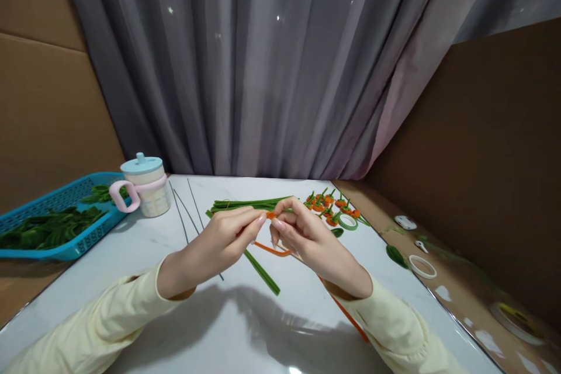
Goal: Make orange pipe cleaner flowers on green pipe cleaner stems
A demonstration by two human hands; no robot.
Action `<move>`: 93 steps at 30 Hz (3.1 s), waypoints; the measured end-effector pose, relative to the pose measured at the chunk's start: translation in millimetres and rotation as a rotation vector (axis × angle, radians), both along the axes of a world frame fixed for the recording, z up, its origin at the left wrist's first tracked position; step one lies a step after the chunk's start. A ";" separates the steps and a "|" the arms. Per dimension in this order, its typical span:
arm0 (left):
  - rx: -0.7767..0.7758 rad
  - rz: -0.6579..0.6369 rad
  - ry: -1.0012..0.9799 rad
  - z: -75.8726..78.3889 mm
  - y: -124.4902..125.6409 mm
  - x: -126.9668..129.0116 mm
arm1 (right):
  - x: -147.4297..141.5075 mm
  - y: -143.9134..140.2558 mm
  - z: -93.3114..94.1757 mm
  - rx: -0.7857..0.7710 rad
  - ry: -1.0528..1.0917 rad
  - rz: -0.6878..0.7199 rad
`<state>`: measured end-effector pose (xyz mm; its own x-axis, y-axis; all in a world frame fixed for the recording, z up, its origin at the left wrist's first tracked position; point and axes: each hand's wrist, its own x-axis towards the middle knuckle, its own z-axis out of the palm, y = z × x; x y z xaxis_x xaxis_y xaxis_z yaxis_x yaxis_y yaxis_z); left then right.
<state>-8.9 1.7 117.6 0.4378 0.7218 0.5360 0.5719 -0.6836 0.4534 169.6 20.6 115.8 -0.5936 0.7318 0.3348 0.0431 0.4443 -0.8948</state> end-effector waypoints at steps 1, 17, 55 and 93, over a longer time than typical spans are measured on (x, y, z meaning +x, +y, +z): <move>0.020 0.006 -0.005 -0.4 0.1 0.3 | -0.1 -0.8 0.1 -0.017 0.014 0.005; 0.173 0.017 -0.092 -0.4 -2.8 2.5 | -4.4 -2.3 1.0 -0.197 0.152 -0.035; -0.015 0.036 -0.222 5.3 -8.4 7.2 | -3.4 4.9 -18.4 0.646 0.063 -0.214; -0.475 -0.049 -0.302 16.6 -12.8 3.8 | -7.5 17.1 -39.5 1.332 -0.085 -0.433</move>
<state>-5.1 -11.1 134.2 0.3545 0.8971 0.2637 0.3416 -0.3868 0.8566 162.1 37.7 76.4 -0.4589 0.0250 0.8881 0.4251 0.8839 0.1948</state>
